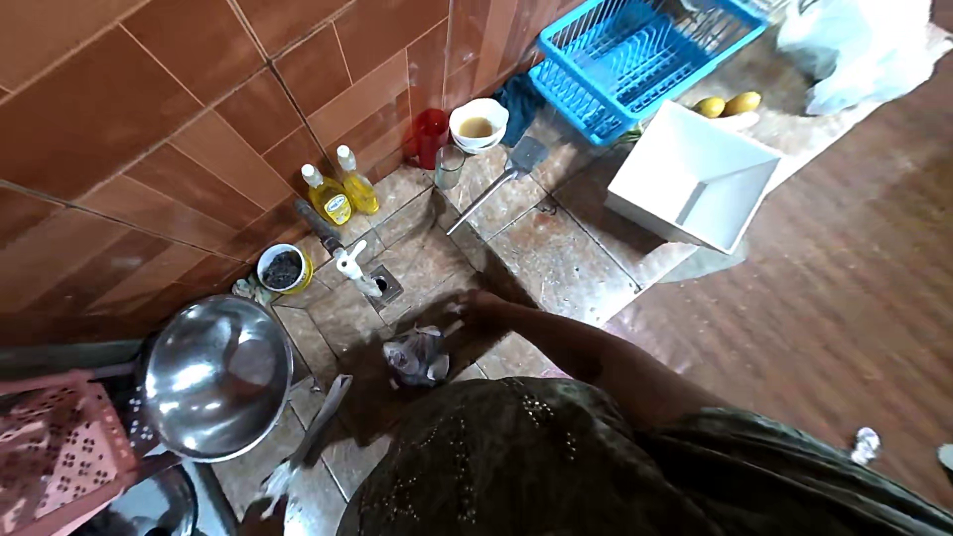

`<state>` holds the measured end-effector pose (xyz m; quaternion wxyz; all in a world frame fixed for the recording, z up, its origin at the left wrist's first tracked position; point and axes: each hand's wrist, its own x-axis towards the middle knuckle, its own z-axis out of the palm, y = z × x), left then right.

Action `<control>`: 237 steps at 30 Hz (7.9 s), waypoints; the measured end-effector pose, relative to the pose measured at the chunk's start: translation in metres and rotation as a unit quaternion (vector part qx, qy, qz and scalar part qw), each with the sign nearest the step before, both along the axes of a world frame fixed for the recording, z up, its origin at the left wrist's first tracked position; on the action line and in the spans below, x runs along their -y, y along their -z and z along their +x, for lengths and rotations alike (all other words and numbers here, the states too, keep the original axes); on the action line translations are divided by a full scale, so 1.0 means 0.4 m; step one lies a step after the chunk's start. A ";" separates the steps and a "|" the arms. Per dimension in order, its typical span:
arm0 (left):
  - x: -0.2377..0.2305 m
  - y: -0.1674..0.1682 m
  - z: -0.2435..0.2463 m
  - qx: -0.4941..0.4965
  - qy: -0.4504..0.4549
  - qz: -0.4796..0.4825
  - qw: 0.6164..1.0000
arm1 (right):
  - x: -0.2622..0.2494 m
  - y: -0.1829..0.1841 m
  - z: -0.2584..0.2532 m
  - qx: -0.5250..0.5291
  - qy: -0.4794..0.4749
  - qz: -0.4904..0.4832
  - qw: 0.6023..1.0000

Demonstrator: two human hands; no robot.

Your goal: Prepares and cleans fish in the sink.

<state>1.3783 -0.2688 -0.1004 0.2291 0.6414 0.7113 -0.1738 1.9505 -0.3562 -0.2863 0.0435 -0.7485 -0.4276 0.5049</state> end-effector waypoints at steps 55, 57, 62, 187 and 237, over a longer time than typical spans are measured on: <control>-0.210 0.119 0.807 0.275 0.243 0.038 0.929 | -0.292 -0.244 -0.192 -0.250 -0.022 0.266 0.931; -0.213 0.089 0.818 0.214 0.273 0.041 0.937 | -0.291 -0.252 -0.187 -0.210 -0.034 0.277 0.937; -0.214 0.064 0.824 0.138 0.285 0.061 0.947 | -0.301 -0.236 -0.167 -0.235 -0.016 0.291 0.927; -0.190 0.239 0.857 0.637 -0.334 -0.218 0.659 | -0.163 -0.205 -0.130 -0.116 0.281 0.261 0.916; -0.254 0.133 0.574 0.242 0.172 -0.086 0.951 | -0.434 -0.171 -0.288 -0.570 0.385 0.063 0.723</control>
